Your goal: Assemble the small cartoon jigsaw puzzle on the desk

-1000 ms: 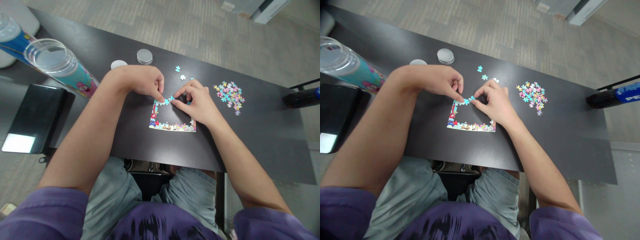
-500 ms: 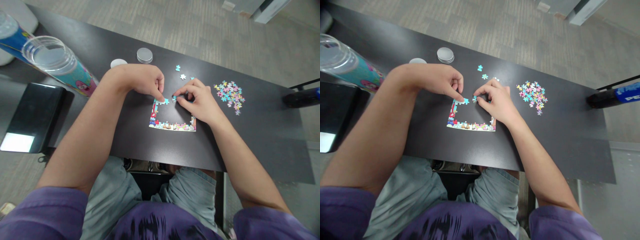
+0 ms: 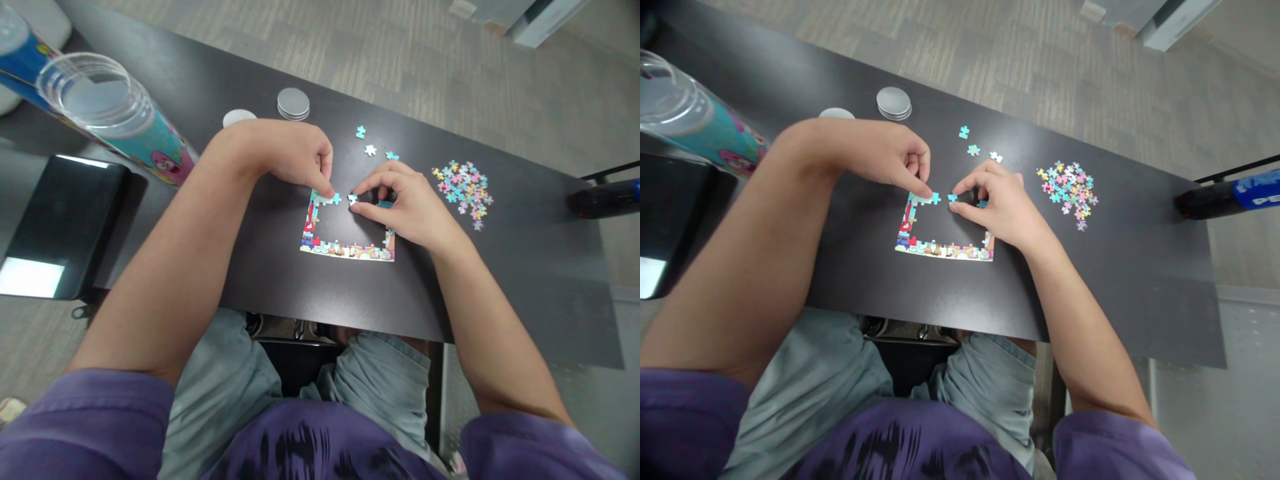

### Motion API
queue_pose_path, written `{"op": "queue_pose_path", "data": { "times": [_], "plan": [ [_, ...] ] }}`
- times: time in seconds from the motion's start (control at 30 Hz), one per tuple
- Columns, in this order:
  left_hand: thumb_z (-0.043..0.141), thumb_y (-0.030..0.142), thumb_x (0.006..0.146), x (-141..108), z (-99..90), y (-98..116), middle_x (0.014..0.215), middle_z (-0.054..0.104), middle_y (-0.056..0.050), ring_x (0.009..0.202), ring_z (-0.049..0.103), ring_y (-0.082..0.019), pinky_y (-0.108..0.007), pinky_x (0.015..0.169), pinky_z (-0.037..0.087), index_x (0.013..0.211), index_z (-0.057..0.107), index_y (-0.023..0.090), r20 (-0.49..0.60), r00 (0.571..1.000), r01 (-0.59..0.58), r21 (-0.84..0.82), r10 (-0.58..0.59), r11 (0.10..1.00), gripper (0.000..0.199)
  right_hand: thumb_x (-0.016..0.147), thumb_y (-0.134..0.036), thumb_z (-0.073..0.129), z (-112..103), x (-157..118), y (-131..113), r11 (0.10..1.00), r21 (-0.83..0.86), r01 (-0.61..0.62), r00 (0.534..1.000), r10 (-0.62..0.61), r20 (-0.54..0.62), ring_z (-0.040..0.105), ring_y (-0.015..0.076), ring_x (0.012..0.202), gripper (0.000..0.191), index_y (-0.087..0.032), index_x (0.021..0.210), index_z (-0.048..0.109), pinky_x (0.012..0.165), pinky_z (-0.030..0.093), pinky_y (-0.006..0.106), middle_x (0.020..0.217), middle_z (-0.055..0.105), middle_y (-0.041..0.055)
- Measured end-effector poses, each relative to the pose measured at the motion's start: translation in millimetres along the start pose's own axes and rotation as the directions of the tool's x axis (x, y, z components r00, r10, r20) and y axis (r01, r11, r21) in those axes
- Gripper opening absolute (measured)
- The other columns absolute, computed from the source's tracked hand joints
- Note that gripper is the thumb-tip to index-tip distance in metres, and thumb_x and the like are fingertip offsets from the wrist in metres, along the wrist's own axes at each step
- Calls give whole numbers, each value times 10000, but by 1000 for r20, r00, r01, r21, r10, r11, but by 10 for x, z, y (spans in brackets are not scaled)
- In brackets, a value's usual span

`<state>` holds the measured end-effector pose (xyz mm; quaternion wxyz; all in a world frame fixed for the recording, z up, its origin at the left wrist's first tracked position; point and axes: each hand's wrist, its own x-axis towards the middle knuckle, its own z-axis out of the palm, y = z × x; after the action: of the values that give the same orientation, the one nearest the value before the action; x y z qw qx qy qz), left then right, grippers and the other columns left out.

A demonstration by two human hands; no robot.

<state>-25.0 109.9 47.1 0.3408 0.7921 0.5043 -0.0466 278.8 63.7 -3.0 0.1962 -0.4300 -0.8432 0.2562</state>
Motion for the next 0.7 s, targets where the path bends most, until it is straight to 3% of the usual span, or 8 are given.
{"op": "queue_pose_path", "data": {
  "times": [0.13,0.23,0.37,0.7],
  "plan": [
    [929,565,841,-48,-19,76,864,761,-15,968,716,-269,-409,867,470,1055,838,266,25,999,-28,13,28,1000,378,1049,-458,1063,52,13,-16,1000,-1,1,1000,-1,-1,723,347,983,216,-350,1199,952,995,608,579,1173,788,94],
    [915,546,783,-60,-26,118,842,755,-32,938,735,-302,-427,862,473,993,803,281,11,999,33,27,-34,999,356,1056,-485,1065,103,19,-80,999,-43,4,1000,-5,-12,726,335,969,233,-346,1184,930,1101,589,616,1223,814,90],
    [888,590,791,-54,-37,113,891,780,-47,948,747,-307,-415,873,498,1045,817,267,38,999,-11,38,9,999,417,1091,-520,1021,139,18,-191,995,-104,-5,1000,2,-29,746,337,988,220,-352,1192,920,1211,538,659,1281,836,85],
    [907,627,743,40,10,7,859,794,-43,926,784,-332,-437,863,531,1041,892,295,-1,1000,-13,27,13,1000,446,1078,-469,996,162,18,-204,995,-103,-1,999,-3,-36,753,335,988,206,-347,1231,932,1200,534,639,1313,843,89]
  ]
}}
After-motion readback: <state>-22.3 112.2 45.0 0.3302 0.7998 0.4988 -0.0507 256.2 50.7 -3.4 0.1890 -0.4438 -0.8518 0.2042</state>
